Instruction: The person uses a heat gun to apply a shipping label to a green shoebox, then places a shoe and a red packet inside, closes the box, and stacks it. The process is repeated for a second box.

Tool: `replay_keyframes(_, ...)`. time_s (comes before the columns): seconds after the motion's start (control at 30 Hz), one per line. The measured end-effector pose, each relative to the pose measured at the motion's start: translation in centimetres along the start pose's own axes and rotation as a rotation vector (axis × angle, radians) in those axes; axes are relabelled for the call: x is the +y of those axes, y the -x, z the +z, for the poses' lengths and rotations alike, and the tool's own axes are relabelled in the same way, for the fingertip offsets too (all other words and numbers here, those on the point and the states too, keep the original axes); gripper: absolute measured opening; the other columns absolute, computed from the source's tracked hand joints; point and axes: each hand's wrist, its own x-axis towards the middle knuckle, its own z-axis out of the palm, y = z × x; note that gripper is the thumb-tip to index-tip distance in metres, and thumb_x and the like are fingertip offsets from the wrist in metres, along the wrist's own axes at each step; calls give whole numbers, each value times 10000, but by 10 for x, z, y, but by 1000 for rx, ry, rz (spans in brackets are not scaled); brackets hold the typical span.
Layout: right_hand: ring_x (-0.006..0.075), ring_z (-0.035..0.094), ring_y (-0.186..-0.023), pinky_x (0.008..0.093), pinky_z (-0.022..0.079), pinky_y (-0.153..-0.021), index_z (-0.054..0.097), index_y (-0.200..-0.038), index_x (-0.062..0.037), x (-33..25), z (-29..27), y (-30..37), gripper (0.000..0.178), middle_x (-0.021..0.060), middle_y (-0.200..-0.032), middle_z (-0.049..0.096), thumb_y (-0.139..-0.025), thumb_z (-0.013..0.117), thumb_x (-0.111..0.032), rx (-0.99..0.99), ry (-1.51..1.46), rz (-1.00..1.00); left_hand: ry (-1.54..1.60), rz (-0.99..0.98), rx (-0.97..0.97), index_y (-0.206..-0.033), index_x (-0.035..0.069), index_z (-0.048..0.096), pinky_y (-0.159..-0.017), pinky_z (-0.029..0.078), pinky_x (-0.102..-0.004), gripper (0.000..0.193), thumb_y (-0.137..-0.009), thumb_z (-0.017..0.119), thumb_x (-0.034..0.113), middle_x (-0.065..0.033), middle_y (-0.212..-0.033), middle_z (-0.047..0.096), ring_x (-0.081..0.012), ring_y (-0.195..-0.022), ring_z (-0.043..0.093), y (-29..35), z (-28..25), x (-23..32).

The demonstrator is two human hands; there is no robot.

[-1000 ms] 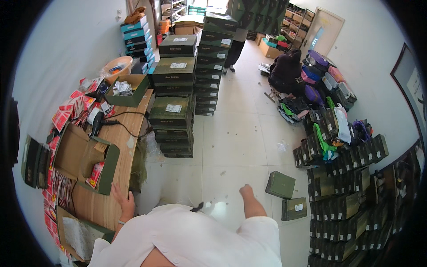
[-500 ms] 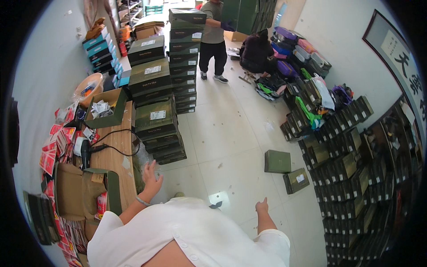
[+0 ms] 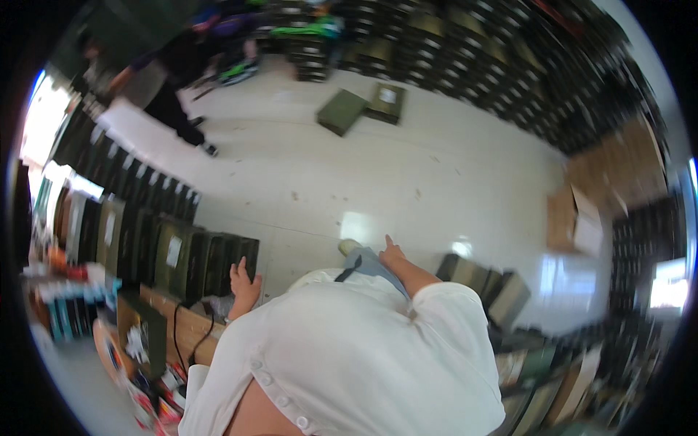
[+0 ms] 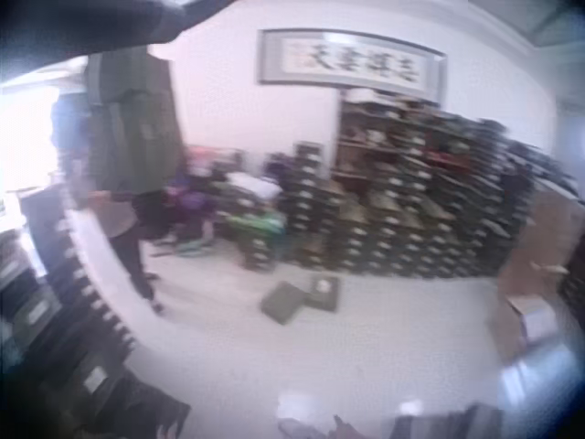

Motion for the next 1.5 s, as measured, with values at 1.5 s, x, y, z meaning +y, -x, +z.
replay_keyframes(1.5,359,512,-1270,387,413,-1063,426,-1437,-70,218,236,195,644,228,-1361,535,-824,573,-197,167,-431,462,-176,388,-586,-1476,89,326,-1120,290,-521,748,-871,634,402,-379,-1492,158,-525,-1366,266,-10,26,17)
